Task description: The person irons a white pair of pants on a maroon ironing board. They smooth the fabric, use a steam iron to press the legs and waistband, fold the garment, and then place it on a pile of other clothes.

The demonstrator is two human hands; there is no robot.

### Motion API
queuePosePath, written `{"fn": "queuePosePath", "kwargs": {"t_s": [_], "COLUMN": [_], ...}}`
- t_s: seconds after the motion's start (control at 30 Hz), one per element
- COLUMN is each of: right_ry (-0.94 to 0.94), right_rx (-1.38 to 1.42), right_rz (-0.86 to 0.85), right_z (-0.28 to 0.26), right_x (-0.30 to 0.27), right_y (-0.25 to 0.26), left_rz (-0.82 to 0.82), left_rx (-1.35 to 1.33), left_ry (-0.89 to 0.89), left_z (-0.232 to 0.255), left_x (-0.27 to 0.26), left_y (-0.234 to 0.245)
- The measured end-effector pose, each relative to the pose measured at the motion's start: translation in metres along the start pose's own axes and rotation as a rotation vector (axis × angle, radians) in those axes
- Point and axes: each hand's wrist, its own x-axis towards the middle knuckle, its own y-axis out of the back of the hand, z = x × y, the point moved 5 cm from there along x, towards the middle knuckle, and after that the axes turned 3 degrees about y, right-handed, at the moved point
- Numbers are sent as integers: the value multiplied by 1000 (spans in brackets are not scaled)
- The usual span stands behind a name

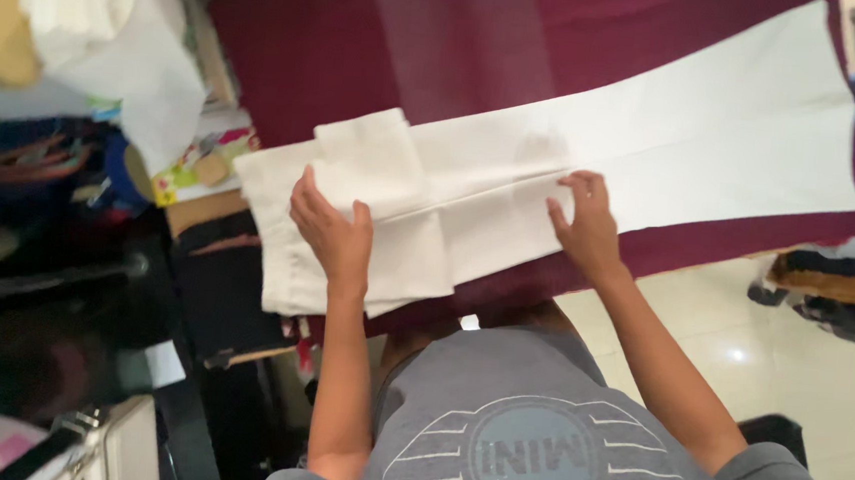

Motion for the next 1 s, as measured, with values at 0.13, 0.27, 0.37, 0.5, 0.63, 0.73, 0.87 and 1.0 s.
{"fn": "queuePosePath", "kwargs": {"t_s": [0.13, 0.27, 0.37, 0.5, 0.63, 0.73, 0.87, 1.0], "right_ry": [-74, -54, 32, 68, 164, 297, 504, 400], "right_rx": [-8, -43, -86, -191, -511, -655, -849, -520], "right_rz": [90, 125, 164, 145, 49, -128, -237, -502], "right_z": [57, 113, 161, 254, 331, 375, 406, 348], "right_x": [26, 75, 124, 205, 305, 354, 406, 408], "right_y": [35, 68, 94, 116, 121, 114, 83, 73], "left_rz": [-122, -257, -338, -302, -228, -223, -65, 226], "left_rx": [-53, 96, 194, 312, 352, 247, 179, 142], "left_ry": [-304, -509, -538, -501, -503, -462, -341, -177], "left_z": [63, 115, 134, 140, 139, 135, 134, 126], "left_x": [-13, -45, -74, -83, -90, -82, -90, -99], "left_y": [-66, -161, -215, -267, -278, -268, -219, -140]}}
